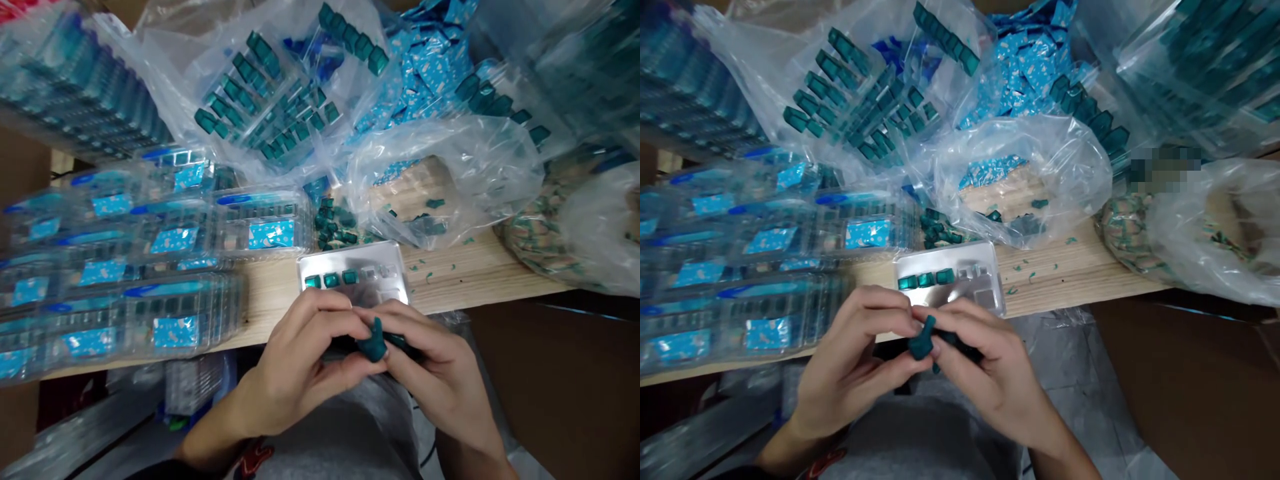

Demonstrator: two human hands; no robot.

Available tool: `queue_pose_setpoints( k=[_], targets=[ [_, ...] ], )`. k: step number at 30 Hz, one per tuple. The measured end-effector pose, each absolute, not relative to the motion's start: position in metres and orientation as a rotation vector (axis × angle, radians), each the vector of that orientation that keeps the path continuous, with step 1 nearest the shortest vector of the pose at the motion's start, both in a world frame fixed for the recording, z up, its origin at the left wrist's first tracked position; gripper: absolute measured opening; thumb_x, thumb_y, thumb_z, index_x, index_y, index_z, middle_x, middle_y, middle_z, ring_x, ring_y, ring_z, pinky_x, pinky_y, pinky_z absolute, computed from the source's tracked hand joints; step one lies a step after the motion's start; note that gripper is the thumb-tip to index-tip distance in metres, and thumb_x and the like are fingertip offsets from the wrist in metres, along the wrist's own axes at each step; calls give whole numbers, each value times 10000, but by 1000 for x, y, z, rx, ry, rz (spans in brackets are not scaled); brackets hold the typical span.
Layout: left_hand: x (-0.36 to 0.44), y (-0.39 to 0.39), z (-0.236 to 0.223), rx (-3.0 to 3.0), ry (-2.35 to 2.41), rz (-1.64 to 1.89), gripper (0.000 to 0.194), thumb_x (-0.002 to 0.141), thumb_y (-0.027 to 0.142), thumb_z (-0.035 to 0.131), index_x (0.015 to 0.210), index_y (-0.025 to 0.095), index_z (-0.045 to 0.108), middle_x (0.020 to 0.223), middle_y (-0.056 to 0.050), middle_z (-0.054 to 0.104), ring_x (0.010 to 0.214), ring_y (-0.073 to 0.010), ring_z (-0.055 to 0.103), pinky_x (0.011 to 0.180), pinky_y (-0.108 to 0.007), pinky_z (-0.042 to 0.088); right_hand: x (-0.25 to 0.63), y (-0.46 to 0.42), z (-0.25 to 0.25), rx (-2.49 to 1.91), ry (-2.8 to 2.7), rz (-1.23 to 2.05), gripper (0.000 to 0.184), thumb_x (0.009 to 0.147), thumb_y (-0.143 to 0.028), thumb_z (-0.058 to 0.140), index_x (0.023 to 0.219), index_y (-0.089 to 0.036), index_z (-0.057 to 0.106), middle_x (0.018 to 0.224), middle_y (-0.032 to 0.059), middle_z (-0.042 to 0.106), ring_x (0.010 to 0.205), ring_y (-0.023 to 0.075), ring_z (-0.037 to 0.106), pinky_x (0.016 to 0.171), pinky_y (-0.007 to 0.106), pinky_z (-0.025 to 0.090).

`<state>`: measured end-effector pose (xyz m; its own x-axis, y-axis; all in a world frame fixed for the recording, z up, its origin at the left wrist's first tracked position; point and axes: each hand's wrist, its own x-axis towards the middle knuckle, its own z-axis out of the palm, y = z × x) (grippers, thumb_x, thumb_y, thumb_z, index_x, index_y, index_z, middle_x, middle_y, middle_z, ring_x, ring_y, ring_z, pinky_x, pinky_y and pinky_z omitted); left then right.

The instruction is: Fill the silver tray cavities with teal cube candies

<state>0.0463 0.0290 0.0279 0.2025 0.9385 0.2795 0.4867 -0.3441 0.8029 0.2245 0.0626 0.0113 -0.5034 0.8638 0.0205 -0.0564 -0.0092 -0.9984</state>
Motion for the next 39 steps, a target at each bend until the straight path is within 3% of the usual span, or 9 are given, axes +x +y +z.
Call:
queue_pose_setpoints(
  k=[3,7,12,15,18,22,26,30,39],
  targets=[
    [47,27,26,1886,1315,1081,137,902,200,659,1002,192,566,954,-24,581,883,-129,595,773,-217,518,223,61,15,-963,-1445,1626,297,864,-134,666,1037,-365,738,913,-58,742,841,96,687,766,167,531],
    [47,25,20,1813,1269,1112,171,888,159,670,1012,203,560,973,-27,589,899,-135,600,780,-232,510,222,61,17,-1073,-1378,1612,111,820,-160,693,820,-269,712,748,-58,718,672,92,654,632,157,515],
    [44,22,14,1850,1208,996,283,923,176,625,1193,209,547,1009,-39,658,930,-158,609,804,-276,495,227,61,11,-1121,-1499,1644,105,816,-159,637,739,-228,655,667,-48,657,608,102,603,570,181,482],
    [44,25,10,1988,1241,812,171,955,213,582,1125,192,583,949,-35,668,888,-160,598,790,-286,466,235,61,2,-1178,-1600,1678,105,839,-176,607,788,-235,678,722,-36,693,669,125,643,619,208,500],
    [50,36,-2,2114,1439,845,146,966,257,565,1095,193,591,930,-39,687,882,-181,586,817,-330,422,248,62,-5,-1330,-1497,1622,83,833,-251,647,878,-252,717,853,-13,749,773,154,685,689,236,530],
    [63,59,-21,2335,1762,941,182,936,358,594,1005,196,639,892,-41,731,866,-218,580,848,-388,345,262,66,-11,-1466,-1279,1479,149,821,-303,683,964,-285,720,836,-25,724,704,128,649,603,206,508],
    [70,71,-30,2436,1794,931,195,906,407,628,963,222,650,868,-26,750,834,-227,584,845,-394,319,266,69,-16,-1365,-1198,1514,264,814,-259,682,1075,-296,700,951,-7,722,795,140,661,687,238,533],
    [68,69,-30,2400,1785,914,183,912,387,628,1007,233,656,900,-31,755,839,-233,584,849,-400,314,265,70,-23,-1345,-1138,1584,314,831,-249,653,1142,-270,682,981,22,713,725,135,650,662,264,548],
    [66,63,-27,2410,1756,806,232,923,294,622,1141,232,671,981,-56,760,898,-263,574,863,-413,306,267,71,-25,-1379,-1113,1558,338,841,-249,668,1178,-265,657,710,-38,669,614,105,615,566,207,499]
  ],
)
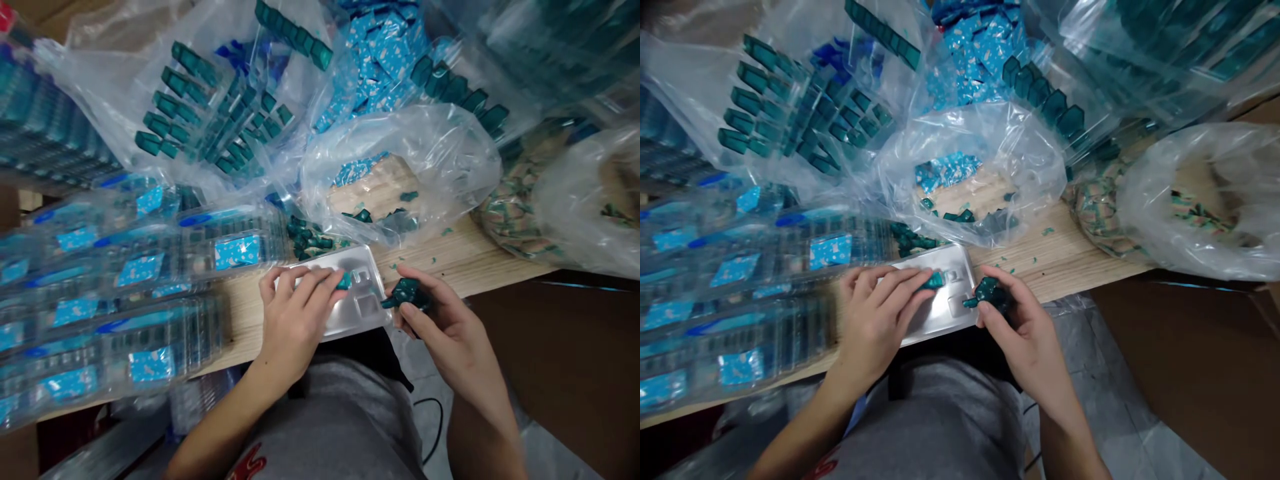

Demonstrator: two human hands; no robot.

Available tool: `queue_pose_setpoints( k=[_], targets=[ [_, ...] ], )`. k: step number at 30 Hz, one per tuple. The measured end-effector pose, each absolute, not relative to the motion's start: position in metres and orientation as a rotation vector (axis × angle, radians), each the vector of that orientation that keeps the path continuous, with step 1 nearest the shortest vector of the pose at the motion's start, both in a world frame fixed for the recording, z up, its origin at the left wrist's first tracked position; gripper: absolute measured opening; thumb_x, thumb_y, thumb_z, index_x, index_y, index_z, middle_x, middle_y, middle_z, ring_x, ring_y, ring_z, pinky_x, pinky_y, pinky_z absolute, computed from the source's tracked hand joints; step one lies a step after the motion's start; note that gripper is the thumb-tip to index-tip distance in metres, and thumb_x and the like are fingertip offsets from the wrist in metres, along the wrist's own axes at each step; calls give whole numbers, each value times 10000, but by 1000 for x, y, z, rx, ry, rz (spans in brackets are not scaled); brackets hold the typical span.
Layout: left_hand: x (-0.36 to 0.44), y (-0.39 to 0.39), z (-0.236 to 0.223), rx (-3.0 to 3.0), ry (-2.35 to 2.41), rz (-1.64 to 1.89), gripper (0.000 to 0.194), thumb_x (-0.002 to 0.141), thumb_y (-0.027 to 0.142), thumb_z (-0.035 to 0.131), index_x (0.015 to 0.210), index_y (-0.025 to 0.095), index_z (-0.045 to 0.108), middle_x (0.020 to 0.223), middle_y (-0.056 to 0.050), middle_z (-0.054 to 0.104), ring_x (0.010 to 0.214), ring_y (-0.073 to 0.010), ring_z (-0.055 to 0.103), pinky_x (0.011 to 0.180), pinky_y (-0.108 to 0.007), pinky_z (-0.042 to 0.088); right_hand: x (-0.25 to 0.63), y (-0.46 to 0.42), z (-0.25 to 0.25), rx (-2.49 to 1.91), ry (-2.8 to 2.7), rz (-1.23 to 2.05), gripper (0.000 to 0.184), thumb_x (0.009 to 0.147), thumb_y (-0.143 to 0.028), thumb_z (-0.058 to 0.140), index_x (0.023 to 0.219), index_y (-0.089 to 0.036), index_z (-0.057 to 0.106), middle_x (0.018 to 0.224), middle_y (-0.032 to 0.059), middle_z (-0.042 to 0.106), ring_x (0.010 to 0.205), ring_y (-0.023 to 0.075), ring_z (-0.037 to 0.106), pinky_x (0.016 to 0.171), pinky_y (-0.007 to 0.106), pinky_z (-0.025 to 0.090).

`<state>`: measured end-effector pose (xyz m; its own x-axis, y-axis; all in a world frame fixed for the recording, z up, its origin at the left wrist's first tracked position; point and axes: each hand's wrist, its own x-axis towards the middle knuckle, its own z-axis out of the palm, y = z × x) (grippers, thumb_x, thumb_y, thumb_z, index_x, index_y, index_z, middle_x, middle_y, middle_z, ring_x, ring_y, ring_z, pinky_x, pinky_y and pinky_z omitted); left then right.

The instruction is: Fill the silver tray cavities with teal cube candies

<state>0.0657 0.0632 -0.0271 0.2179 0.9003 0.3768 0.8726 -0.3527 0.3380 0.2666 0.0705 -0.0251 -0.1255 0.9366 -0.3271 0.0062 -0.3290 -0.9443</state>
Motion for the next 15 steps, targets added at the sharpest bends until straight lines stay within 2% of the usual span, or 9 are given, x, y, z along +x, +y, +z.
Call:
queue_pose_setpoints(
  k=[6,9,12,15],
  targets=[
    [66,65,-33,2446,1820,760,197,934,292,600,1097,219,686,952,-68,750,877,-269,571,851,-420,324,262,72,-25,-1370,-1127,1546,310,839,-268,665,1145,-221,665,621,-49,622,546,113,585,524,232,481],
    [63,62,-30,2414,1793,709,240,938,284,595,1154,205,664,1024,-101,728,913,-277,580,851,-432,344,258,70,-25,-1290,-1112,1572,317,841,-249,666,1155,-237,627,681,-48,648,554,106,597,523,224,493],
    [63,58,-16,2179,1621,823,287,953,198,567,1236,224,611,1099,-86,694,1003,-239,595,889,-395,398,252,67,-22,-1207,-1128,1510,305,795,-214,721,1074,-263,608,867,-22,711,660,117,658,574,222,537],
    [66,55,0,1830,1369,910,273,954,194,566,1214,260,618,1070,-46,685,998,-187,619,856,-311,478,245,62,-17,-1221,-1291,1345,271,779,-191,752,1008,-272,632,965,-8,729,854,163,703,748,273,581]
  ],
)
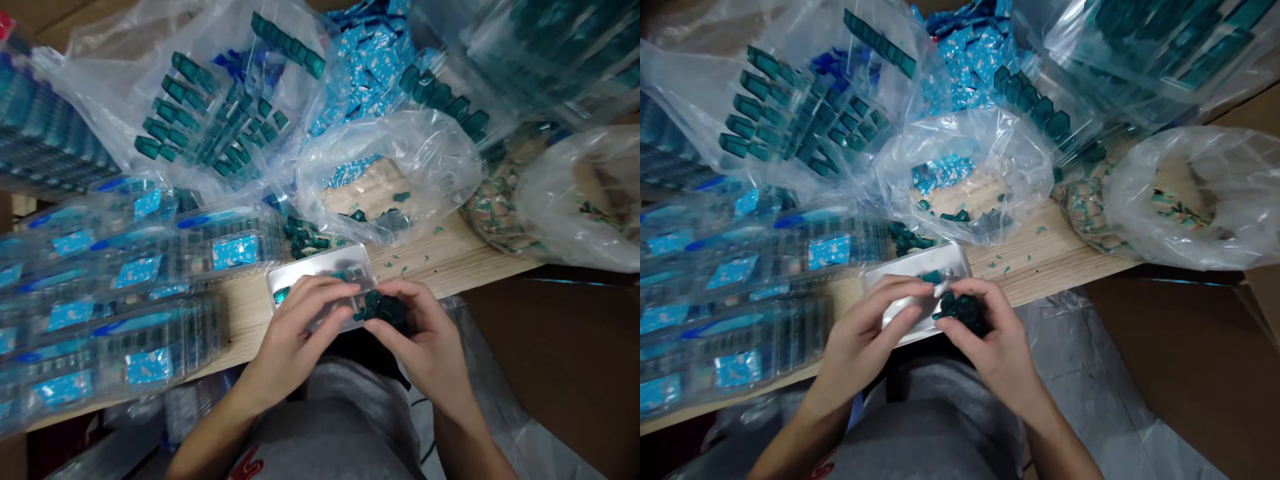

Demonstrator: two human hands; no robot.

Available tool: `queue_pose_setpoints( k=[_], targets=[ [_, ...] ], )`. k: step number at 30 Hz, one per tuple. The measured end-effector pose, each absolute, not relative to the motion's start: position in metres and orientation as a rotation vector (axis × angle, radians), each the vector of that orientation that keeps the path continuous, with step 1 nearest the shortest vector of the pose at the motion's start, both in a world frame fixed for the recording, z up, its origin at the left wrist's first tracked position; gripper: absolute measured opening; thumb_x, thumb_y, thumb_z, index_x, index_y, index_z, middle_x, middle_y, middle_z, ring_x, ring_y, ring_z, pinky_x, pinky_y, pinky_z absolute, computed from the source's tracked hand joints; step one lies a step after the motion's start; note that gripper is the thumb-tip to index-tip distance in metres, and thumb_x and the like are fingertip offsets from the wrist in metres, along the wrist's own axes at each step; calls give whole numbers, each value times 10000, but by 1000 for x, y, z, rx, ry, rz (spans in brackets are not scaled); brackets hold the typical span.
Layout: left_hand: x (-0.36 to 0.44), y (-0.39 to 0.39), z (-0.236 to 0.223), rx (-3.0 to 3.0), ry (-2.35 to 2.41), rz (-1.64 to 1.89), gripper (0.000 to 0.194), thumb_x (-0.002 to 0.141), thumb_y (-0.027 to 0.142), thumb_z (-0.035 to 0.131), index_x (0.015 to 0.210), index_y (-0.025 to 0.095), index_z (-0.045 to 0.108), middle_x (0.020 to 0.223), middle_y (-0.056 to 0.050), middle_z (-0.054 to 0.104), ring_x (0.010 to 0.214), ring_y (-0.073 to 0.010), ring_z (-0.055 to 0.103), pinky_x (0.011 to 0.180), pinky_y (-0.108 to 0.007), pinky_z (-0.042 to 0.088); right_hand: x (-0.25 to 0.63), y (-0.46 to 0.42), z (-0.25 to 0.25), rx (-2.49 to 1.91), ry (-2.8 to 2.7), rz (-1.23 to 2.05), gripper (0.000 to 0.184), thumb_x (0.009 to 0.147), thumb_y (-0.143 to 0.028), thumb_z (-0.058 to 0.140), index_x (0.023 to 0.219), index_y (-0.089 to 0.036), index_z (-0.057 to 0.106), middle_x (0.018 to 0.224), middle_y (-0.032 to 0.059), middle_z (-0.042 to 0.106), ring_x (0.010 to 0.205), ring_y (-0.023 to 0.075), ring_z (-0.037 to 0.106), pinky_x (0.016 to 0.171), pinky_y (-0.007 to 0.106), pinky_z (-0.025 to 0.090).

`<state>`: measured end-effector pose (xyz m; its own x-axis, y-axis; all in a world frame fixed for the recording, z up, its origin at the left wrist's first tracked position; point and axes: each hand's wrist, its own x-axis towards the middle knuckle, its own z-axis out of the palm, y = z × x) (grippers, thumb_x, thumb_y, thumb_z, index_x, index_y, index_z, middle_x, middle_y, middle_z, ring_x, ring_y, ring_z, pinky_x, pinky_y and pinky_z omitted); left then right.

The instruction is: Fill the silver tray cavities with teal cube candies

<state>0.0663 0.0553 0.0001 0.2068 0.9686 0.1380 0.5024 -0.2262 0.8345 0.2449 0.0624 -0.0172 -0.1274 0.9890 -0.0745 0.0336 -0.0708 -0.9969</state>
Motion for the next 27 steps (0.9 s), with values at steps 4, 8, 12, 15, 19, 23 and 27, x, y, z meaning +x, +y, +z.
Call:
queue_pose_setpoints(
  k=[4,8,12,15,19,23,27],
  targets=[
    [70,57,10,1500,1210,933,257,909,246,644,1165,258,654,945,-29,689,832,-158,657,752,-262,546,242,58,-11,-1175,-1506,1220,346,838,-146,710,1122,-326,630,1054,-31,729,974,153,693,880,266,557],
    [67,57,9,1344,1160,933,191,912,203,624,1092,240,675,921,-31,721,801,-148,686,708,-235,564,245,56,-7,-1107,-1551,1234,384,857,-124,678,1169,-337,610,1087,-33,725,992,150,693,884,262,565],
    [68,54,11,1450,1193,970,213,905,121,582,1071,235,652,930,-36,698,822,-143,670,717,-230,556,244,54,-4,-1122,-1547,1238,358,872,-117,646,1159,-327,607,1061,-23,729,970,156,705,867,268,579],
    [73,51,12,1547,1178,1019,153,902,106,557,976,213,637,861,-33,664,787,-140,651,682,-224,543,240,53,-2,-1138,-1535,1223,312,859,-155,682,1117,-317,615,978,-23,736,882,155,717,790,245,589],
    [76,48,3,1602,1262,1180,131,901,107,547,938,217,608,833,-13,642,768,-131,641,684,-231,534,236,53,2,-1128,-1495,1246,276,838,-146,693,1053,-310,634,887,-40,720,818,138,705,760,224,577],
    [60,54,-6,1425,1651,1540,77,912,164,574,935,232,601,839,11,602,732,-120,619,678,-246,520,239,51,4,-1160,-1395,1273,248,811,-107,668,975,-292,652,715,-70,652,635,102,646,627,185,547],
    [51,56,4,1190,1370,1318,14,917,217,597,904,215,594,839,10,607,648,-100,608,633,-237,527,239,54,2,-1204,-1376,1198,240,816,-110,683,976,-289,685,683,-70,645,600,102,626,605,196,530]
  ],
)
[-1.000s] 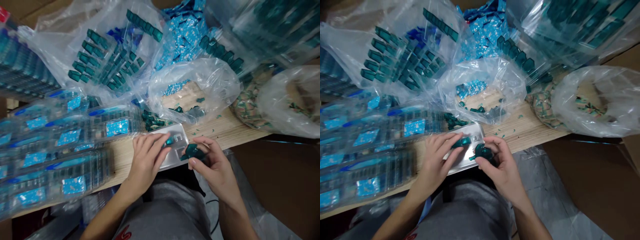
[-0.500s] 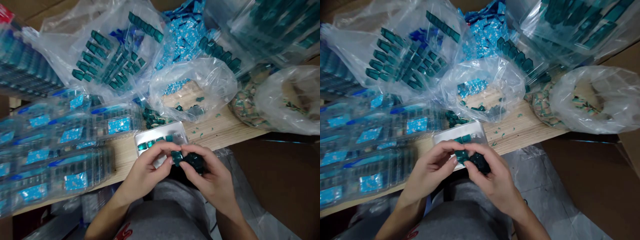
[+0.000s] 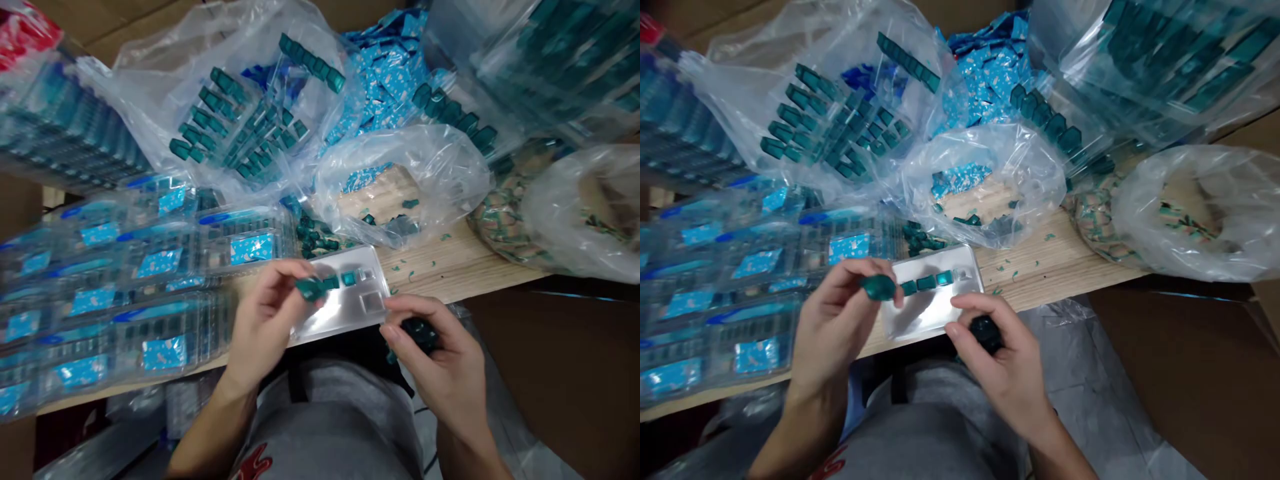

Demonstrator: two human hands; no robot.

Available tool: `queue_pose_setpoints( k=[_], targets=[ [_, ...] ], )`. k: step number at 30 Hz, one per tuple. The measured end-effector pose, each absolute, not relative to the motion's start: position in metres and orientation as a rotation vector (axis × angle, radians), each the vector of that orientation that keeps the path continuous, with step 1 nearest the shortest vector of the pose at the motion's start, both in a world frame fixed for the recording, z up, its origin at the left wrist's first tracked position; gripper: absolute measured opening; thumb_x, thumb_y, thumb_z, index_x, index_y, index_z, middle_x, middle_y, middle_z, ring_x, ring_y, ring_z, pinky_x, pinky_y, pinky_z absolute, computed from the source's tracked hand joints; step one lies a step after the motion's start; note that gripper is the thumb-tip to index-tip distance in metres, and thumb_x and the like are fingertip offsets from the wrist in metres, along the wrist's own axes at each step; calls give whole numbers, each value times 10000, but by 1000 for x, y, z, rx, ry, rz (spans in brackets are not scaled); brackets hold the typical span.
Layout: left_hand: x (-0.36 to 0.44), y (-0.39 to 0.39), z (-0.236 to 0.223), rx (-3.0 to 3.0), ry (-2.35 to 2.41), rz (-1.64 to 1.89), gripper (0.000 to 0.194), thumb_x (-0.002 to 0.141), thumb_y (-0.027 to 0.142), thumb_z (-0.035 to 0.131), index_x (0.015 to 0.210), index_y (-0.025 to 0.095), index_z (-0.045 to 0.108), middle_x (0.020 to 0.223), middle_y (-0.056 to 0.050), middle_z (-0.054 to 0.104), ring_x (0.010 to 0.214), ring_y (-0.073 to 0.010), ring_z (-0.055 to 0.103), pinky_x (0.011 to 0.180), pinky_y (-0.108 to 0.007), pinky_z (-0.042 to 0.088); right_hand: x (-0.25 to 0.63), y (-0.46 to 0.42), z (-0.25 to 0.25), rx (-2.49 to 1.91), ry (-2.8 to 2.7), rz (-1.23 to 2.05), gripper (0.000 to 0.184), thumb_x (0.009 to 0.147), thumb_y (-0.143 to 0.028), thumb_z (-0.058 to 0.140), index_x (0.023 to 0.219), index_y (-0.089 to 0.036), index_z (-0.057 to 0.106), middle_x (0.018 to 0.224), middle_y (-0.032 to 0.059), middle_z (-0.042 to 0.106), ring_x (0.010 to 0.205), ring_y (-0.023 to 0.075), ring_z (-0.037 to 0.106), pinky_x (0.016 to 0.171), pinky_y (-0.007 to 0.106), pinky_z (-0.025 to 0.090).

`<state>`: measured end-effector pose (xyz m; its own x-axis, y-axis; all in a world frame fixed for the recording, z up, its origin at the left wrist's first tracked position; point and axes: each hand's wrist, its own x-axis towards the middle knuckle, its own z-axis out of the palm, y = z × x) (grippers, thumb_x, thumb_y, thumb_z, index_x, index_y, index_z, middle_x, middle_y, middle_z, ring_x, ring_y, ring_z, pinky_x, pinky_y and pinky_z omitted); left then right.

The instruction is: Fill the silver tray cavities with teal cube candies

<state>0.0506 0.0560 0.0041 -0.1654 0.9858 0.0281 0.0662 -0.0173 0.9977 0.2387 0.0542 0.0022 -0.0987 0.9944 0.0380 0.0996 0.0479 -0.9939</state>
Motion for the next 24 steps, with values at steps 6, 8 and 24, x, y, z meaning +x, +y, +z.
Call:
queue_pose_setpoints(
  k=[6,8,24],
  targets=[
    [63,41,20,1364,1240,1221,210,871,41,568,945,236,599,909,-5,611,874,-116,632,770,-203,534,225,65,7,-960,-1526,1276,253,850,-98,669,1016,-280,728,818,-33,720,721,115,671,679,221,550],
    [62,35,19,1476,1225,1186,258,856,11,567,976,237,593,933,-9,603,903,-120,622,794,-206,528,223,65,9,-936,-1517,1307,251,848,-83,659,987,-275,743,830,-26,734,724,116,680,671,220,554],
    [47,11,1,2155,1273,851,182,992,134,434,1088,169,586,908,-58,642,763,-146,613,661,-251,514,235,42,-10,-1087,-1242,1997,118,794,-277,742,905,-238,754,747,-24,711,596,93,603,479,165,481]
  ],
)
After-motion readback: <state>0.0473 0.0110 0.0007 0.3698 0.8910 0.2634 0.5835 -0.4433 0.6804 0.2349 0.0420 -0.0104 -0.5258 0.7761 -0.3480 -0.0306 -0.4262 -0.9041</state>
